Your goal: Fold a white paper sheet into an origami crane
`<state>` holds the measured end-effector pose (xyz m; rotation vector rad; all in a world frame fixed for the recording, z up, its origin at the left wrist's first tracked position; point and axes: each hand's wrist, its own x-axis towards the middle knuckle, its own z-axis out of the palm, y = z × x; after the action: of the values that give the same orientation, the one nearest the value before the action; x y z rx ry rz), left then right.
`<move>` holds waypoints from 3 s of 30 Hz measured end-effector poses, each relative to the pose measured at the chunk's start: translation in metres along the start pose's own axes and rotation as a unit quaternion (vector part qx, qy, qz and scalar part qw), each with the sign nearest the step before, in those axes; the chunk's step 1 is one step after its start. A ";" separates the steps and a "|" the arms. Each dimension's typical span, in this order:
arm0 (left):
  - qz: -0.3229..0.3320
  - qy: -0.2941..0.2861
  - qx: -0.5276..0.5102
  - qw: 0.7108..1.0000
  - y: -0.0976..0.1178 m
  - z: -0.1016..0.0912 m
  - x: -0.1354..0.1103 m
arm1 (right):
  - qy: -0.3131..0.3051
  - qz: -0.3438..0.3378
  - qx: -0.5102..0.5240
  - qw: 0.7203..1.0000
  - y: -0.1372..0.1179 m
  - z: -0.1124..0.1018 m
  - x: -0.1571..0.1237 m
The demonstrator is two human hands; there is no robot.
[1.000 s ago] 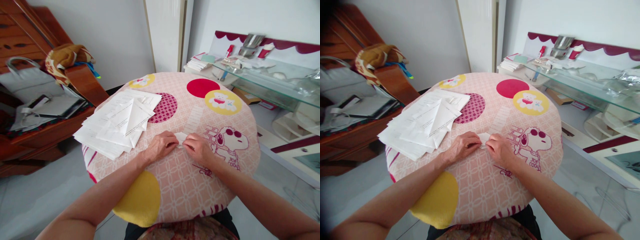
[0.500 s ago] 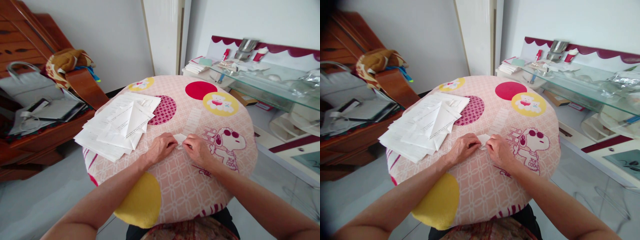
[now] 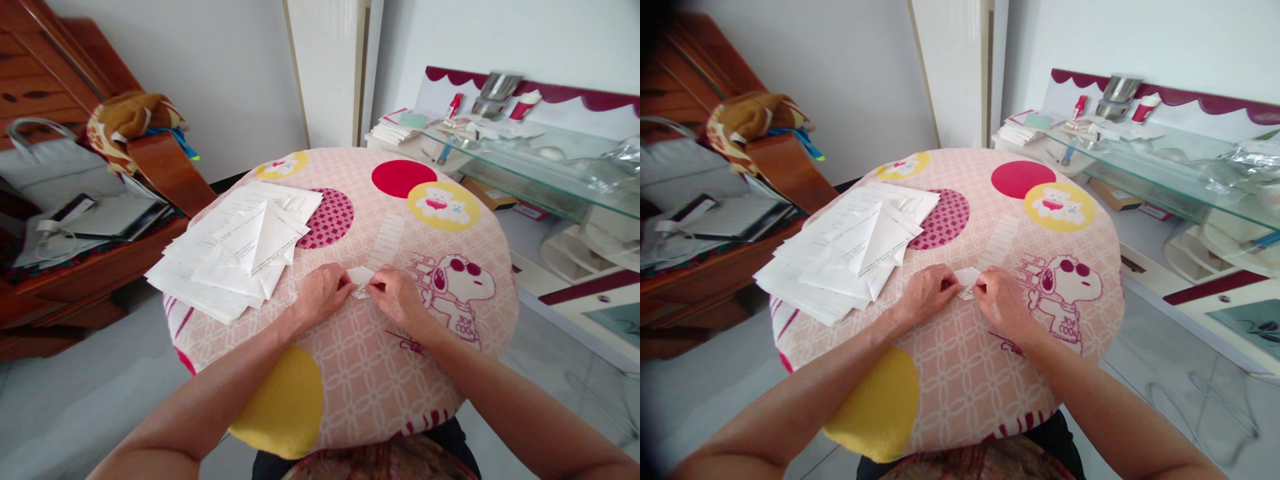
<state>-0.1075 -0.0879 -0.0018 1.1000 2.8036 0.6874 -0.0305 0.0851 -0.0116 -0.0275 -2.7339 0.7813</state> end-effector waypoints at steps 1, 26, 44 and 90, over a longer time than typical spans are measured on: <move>-0.010 -0.003 0.000 1.000 0.001 -0.001 0.000 | -0.001 0.002 -0.001 1.000 0.000 0.000 0.000; -0.031 -0.027 0.056 0.998 0.005 -0.003 0.007 | 0.016 0.012 0.004 1.000 -0.002 0.004 0.000; -0.036 -0.039 0.041 0.998 0.004 -0.006 0.010 | 0.021 -0.006 0.017 1.000 0.000 0.004 -0.001; 0.271 0.101 0.003 0.957 -0.026 0.006 -0.021 | -0.216 0.026 0.086 0.972 -0.006 -0.016 0.074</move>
<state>-0.1067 -0.1162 -0.0207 1.9349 2.6567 0.8676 -0.0962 0.0956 0.0245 0.1216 -3.0639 1.1557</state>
